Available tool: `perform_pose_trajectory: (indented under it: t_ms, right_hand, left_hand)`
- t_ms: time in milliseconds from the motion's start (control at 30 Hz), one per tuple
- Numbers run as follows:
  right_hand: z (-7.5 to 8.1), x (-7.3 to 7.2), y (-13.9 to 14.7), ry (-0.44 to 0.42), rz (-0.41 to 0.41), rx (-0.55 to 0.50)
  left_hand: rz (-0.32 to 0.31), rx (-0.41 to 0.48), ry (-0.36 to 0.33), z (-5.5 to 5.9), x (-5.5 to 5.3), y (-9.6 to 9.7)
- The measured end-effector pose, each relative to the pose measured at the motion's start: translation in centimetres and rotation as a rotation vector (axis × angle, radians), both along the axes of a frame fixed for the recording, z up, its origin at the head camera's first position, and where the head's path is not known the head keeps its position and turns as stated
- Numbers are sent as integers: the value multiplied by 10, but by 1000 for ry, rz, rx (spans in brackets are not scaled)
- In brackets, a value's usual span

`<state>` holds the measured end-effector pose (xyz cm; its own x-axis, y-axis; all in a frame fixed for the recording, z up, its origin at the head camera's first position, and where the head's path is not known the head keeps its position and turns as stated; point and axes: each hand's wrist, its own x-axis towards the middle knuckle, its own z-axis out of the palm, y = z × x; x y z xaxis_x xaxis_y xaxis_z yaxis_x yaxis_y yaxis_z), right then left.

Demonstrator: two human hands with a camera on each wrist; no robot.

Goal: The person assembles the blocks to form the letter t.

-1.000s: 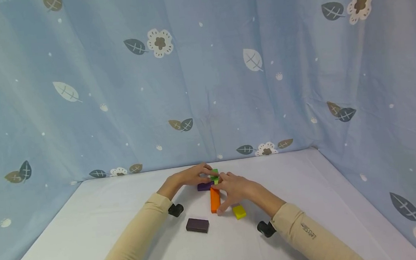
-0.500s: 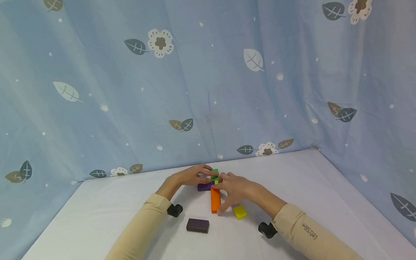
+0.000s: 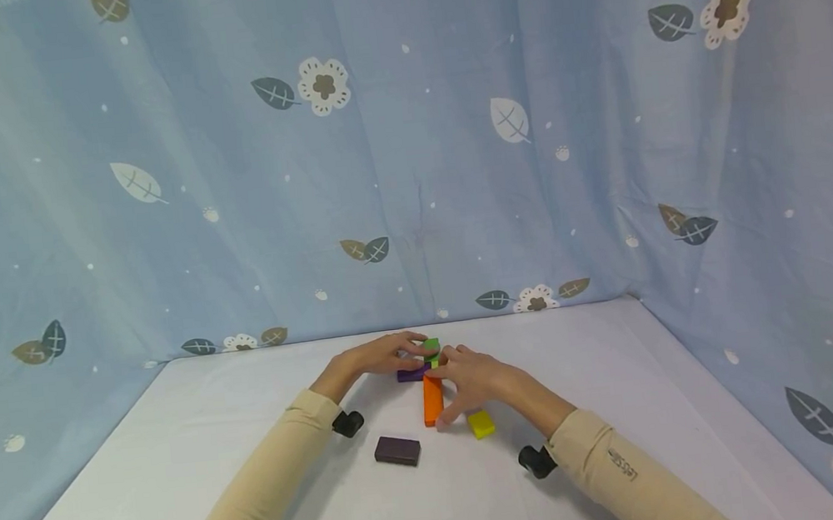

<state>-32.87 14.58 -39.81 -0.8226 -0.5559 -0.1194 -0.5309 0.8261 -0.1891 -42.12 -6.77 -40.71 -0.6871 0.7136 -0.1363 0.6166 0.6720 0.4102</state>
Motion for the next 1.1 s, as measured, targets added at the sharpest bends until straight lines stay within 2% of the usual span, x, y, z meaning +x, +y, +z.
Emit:
perform_pose_trajectory:
  t_ms: [233,533,967,1100]
  right_hand:
    - [-1,0,0,6,0,-5]
    - [-1,-1,1,-2,-2,-29]
    - [-1,0,2,2,3,-62]
    - [-1,1,3,-4,-1,-70]
  left_hand:
    - [-24,-58,2,2,3,-1]
    - [6,-78,-86,9,8,-1]
    - [42,-59,-57,7,11,1]
    - [33,-70,-32,4,13,1]
